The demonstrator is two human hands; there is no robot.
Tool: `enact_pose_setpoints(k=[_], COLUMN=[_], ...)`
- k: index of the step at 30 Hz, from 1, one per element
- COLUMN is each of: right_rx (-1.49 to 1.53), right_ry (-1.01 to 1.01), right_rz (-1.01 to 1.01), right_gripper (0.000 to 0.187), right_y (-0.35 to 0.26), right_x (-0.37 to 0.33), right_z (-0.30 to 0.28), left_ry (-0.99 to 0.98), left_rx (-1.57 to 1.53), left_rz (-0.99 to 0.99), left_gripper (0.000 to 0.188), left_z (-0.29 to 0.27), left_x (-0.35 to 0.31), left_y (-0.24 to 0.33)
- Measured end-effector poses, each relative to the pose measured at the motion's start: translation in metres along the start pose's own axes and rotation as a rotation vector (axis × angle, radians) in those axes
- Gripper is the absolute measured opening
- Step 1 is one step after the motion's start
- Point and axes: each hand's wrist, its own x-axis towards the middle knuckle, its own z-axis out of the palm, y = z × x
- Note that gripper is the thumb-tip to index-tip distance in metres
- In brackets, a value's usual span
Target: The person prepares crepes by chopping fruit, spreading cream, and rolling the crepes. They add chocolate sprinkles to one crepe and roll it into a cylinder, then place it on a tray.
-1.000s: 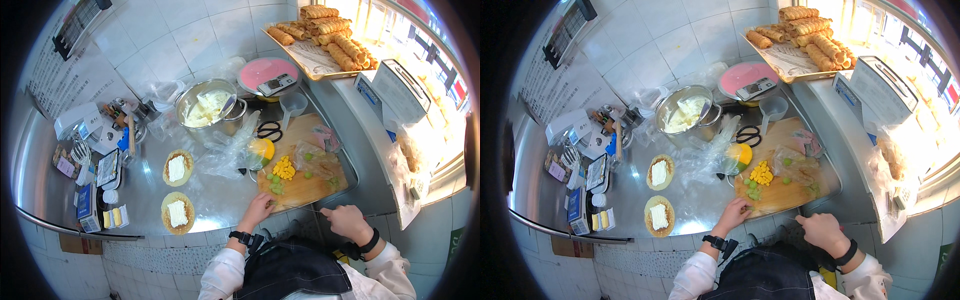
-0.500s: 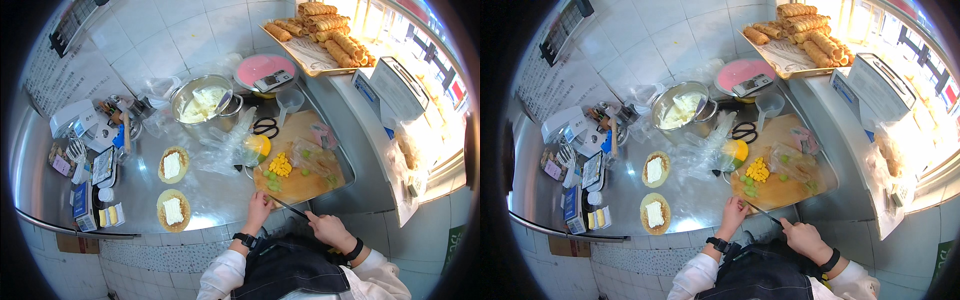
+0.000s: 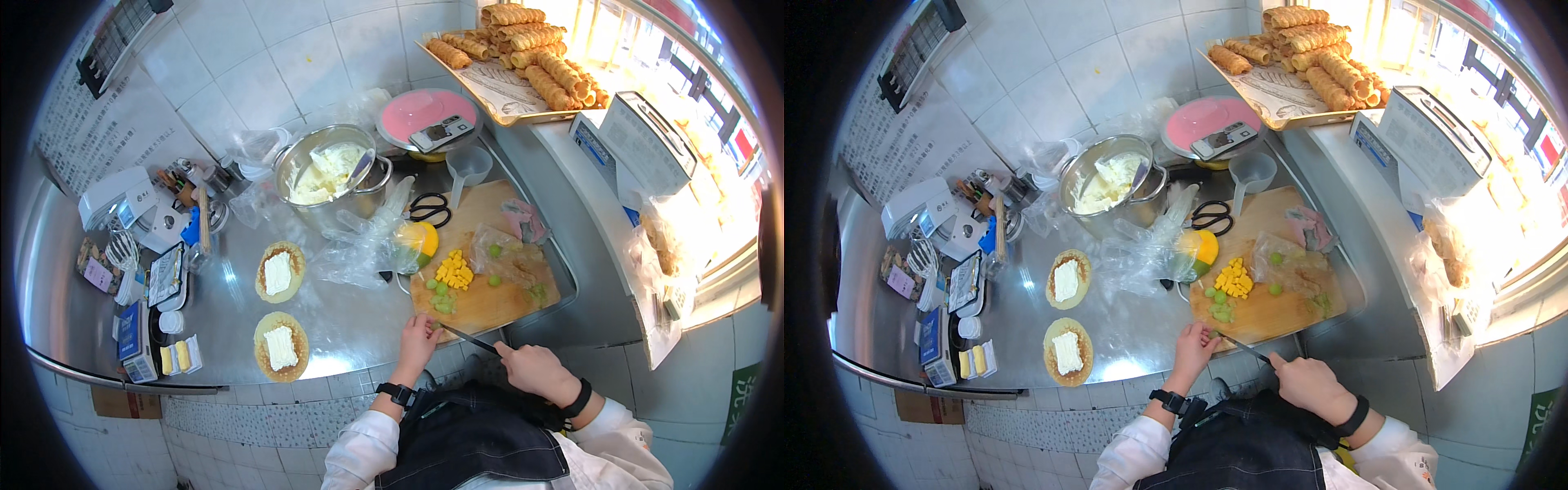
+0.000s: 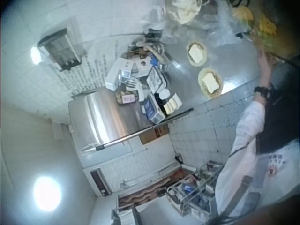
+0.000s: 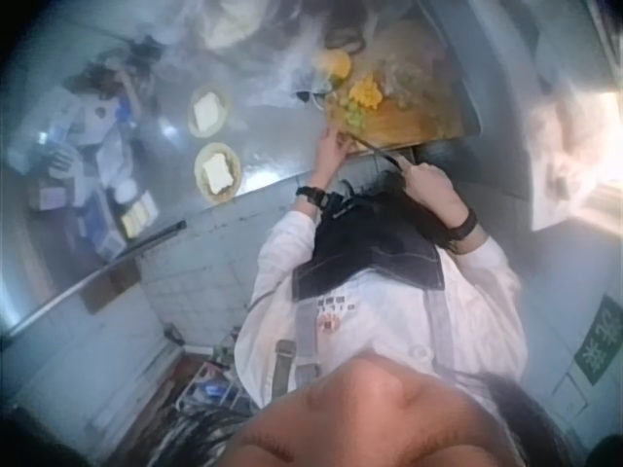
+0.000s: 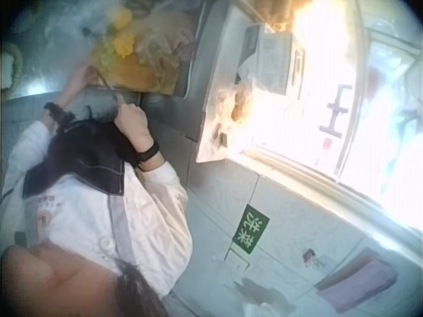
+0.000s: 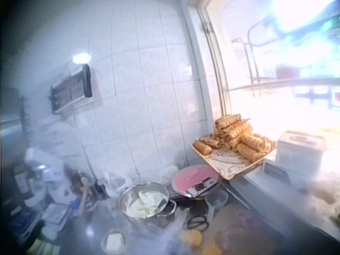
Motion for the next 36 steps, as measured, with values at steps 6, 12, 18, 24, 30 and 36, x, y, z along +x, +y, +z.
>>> enact_pose_setpoints(k=[6, 12, 18, 24, 30, 36], right_rx=[-0.022, 0.035, -0.018, -0.029, 0.004, 0.007], right_ry=[-0.075, 0.116, 0.022, -0.112, -0.006, -0.006], right_rz=[0.083, -0.009, 0.024, 0.047, 0.064, 0.034], right_gripper=[0.036, 0.037, 0.050, 0.055, 0.049, 0.048], right_y=[-0.001, -0.009, -0.016, -0.016, -0.017, -0.025], right_x=[-0.026, -0.008, 0.001, -0.013, -0.025, -0.008], right_z=[-0.014, 0.002, 0.011, -0.008, -0.010, 0.010], left_ry=[0.001, -0.009, -0.017, -0.013, 0.030, 0.038], left_rx=[-0.106, -0.038, -0.007, -0.020, -0.032, 0.018], left_rz=[0.010, 0.035, 0.033, 0.023, 0.028, 0.099], left_gripper=[0.022, 0.020, 0.018, 0.020, 0.018, 0.017], left_z=[-0.003, -0.003, -0.004, -0.005, -0.005, -0.007], left_x=[-0.008, -0.008, -0.007, -0.005, -0.010, -0.011], left_y=[-0.009, -0.008, 0.000, -0.003, -0.005, -0.003])
